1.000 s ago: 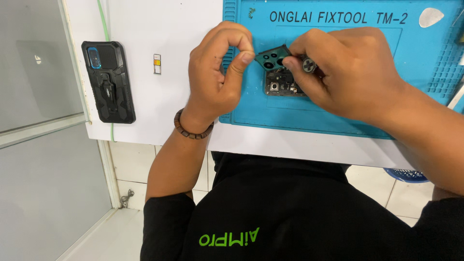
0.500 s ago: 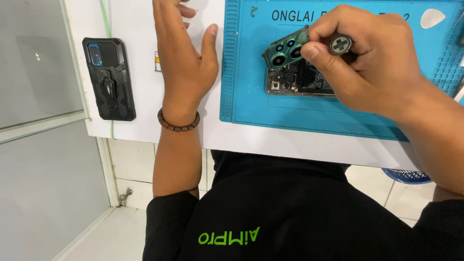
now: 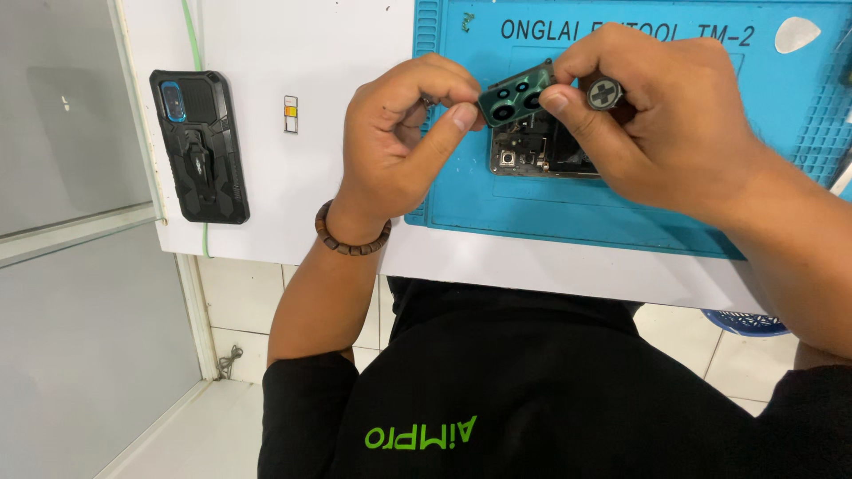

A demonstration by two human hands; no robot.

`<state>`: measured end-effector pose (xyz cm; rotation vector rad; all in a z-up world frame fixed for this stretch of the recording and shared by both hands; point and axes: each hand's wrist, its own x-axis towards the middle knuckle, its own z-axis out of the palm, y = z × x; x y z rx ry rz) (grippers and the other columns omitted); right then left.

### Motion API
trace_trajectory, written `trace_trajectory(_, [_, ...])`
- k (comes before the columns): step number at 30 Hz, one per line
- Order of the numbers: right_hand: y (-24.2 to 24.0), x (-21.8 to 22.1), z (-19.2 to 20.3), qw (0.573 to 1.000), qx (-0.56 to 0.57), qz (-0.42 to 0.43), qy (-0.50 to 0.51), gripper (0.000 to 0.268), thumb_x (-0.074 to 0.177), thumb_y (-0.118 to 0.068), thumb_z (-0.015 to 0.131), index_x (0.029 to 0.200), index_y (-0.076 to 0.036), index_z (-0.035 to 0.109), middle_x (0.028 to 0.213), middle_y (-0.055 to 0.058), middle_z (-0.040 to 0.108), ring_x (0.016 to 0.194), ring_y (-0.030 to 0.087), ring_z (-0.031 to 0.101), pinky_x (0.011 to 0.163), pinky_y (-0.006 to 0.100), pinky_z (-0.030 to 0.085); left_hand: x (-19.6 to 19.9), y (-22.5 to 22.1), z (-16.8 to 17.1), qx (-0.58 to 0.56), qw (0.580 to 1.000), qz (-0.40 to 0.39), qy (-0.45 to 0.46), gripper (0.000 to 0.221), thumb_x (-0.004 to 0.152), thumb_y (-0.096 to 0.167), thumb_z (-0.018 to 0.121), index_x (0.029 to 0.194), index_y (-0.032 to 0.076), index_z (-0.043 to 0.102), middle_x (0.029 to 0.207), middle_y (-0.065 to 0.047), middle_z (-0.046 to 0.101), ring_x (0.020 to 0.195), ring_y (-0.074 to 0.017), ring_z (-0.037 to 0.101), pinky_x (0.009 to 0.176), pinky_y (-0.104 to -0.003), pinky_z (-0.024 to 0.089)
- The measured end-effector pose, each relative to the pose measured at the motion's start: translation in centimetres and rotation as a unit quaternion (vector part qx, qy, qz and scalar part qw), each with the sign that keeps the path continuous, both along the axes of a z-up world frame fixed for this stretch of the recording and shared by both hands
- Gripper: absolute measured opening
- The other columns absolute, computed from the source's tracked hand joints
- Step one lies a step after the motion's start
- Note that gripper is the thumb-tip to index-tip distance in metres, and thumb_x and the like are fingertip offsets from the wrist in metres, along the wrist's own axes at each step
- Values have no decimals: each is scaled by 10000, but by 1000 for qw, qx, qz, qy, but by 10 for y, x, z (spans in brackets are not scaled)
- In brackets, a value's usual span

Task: The person holds a smartphone and a disassembled phone chassis, then uses a screwdriver to remove screws from the chassis and install a camera module into the phone. The person also handles a SIM card tray and a phone case during the process.

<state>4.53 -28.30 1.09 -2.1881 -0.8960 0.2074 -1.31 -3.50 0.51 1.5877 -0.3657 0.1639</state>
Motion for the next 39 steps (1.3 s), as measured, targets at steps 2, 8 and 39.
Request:
trace_trajectory(2, [0,0,-1,1000,-5,0,-1,81,1177,-107,721,1135,-62,669,814,-32,628,593,145,522,623,304,370,0,0,0,-2,1000,1,2,61,1026,-15,539,998,11,586,900,-130,624,856,-245,625,783,-314,547])
trace_trajectory(8, [-4,2,-7,998,-37,17,-58,129,1159,-167,792,1123,-86,698,653,-8,546,616,196,571,619,352,388,1,-2,-4,5,1000,25,7,75,997,-15,543,948,31,577,885,-105,604,836,-226,594,781,-317,515])
trace_trajectory(39, [-11,-21,-33,927,-244,98,-269,406,1047,-585,699,1203,-210,686,721,-65,594,609,209,634,474,361,442,6,11,-9,355,934,-44,8,411,883,167,707,1246,72,539,1126,-107,531,1035,-318,521,876,-450,453])
